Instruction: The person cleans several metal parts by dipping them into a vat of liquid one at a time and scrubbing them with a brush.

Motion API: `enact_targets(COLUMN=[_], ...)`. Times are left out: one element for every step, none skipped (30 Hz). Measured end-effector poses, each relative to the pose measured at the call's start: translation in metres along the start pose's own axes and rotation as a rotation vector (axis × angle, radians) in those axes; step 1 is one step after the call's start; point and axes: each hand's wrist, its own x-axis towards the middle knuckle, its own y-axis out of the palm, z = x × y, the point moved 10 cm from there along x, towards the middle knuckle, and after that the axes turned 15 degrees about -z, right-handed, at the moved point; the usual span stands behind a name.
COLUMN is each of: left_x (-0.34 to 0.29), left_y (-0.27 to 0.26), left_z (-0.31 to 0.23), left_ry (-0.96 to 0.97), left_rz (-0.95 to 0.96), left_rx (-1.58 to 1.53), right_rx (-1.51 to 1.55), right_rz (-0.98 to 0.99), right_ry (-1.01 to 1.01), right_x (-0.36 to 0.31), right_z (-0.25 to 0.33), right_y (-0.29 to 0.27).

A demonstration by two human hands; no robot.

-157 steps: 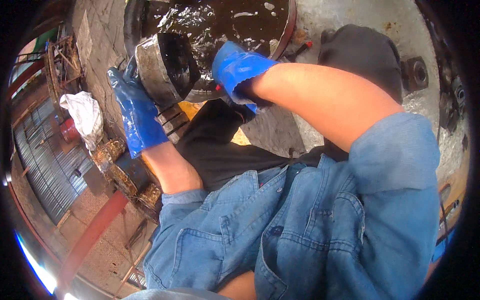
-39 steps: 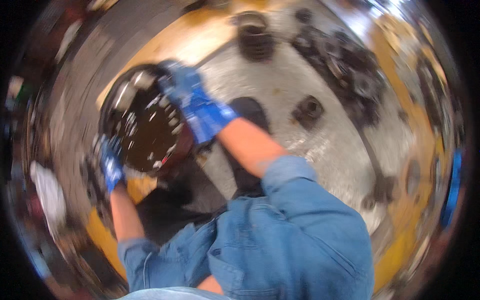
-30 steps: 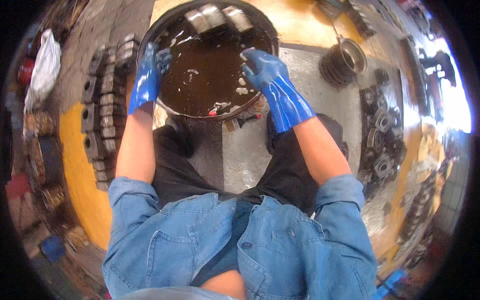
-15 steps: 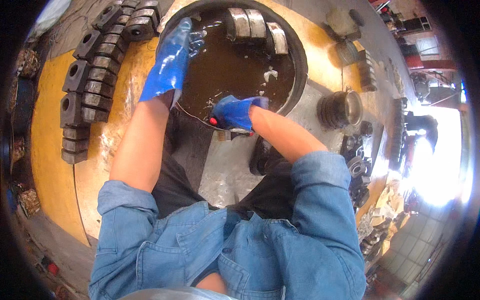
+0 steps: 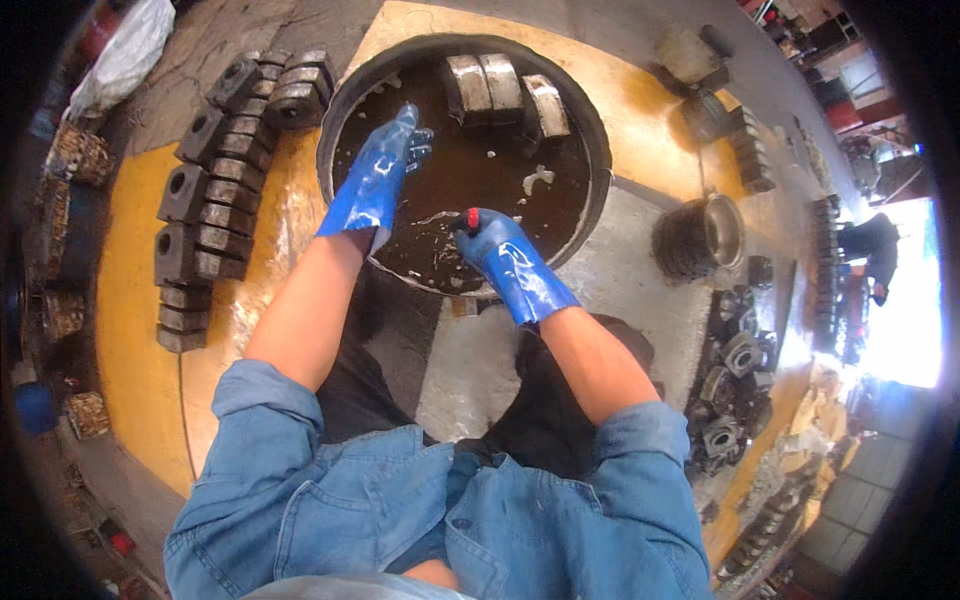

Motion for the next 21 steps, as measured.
enact_targets(left_x=[0.012, 0.017, 0.020, 0.019, 0.013, 0.001, 0.016, 0.034, 0.051, 0.058, 0.058, 0.059, 0.041, 0.073, 0.104, 0.120, 0.114, 0.113, 0.132, 0.141, 0.150], left_y=[-0.010, -0.021, -0.021, -0.008, 0.000, 0.012, 0.006, -0.003, -0.011, -0.005, 0.008, 0.018, 0.044, 0.039, 0.034, 0.048, 0.085, 0.104, 0.100, 0.108, 0.115], left_z=[0.007, 0.015, 0.023, 0.024, 0.025, 0.022, 0.032, 0.048, 0.064, 0.065, 0.067, 0.065, 0.043, 0.047, 0.047, 0.049, 0.037, 0.038, 0.039, 0.038, 0.038], left_ry=[0.070, 0.133, 0.191, 0.247, 0.174, 0.155, 0.192, 0.193, 0.194, 0.170, 0.141, 0.114, 0.062, 0.097, 0.138, 0.404, 0.766, 0.778, 0.722, 0.669, 0.617], left_rz=[-0.003, 0.021, 0.068, 0.135, 0.159, 0.185, 0.136, 0.122, 0.110, 0.059, 0.017, -0.023, -0.033, -0.048, -0.062, 0.083, 0.170, 0.134, 0.111, 0.099, 0.084], left_rx=[0.057, 0.090, 0.118, 0.140, 0.154, 0.134, 0.276, 0.325, 0.371, 0.404, 0.434, 0.467, 0.537, 0.554, 0.576, 1.074, 1.517, 1.537, 1.492, 1.450, 1.407], right_rx=[0.020, 0.046, 0.062, 0.084, 0.052, 0.019, 0.015, 0.000, -0.004, -0.023, -0.043, -0.061, -0.090, -0.132, -0.173, -0.228, -0.263, -0.352, -0.359, -0.372, -0.376], right_rz=[-0.010, -0.012, -0.034, -0.131, -0.151, -0.171, -0.118, -0.137, -0.124, -0.119, -0.108, -0.098, -0.094, -0.069, -0.045, -0.021, 0.030, 0.067, 0.116, 0.154, 0.171], right_ry=[-0.030, -0.061, -0.081, -0.202, -0.199, -0.193, -0.180, -0.195, -0.166, -0.125, -0.104, -0.081, -0.040, -0.053, -0.064, -0.064, -0.087, -0.017, -0.020, -0.012, 0.010], right_x=[-0.003, -0.010, -0.012, -0.007, -0.004, -0.002, 0.000, -0.001, -0.004, -0.005, -0.005, -0.005, -0.003, -0.007, -0.010, -0.009, -0.006, -0.004, -0.007, -0.008, -0.007], right_z=[0.019, 0.052, 0.068, 0.066, 0.063, 0.060, 0.065, 0.069, 0.078, 0.080, 0.077, 0.074, 0.062, 0.070, 0.080, 0.076, 0.071, 0.061, 0.068, 0.070, 0.067], right_y=[0.002, -0.003, -0.011, -0.022, -0.028, -0.035, -0.036, -0.039, -0.043, -0.053, -0.059, -0.064, -0.071, -0.071, -0.069, -0.069, -0.074, -0.080, -0.083, -0.089, -0.090])
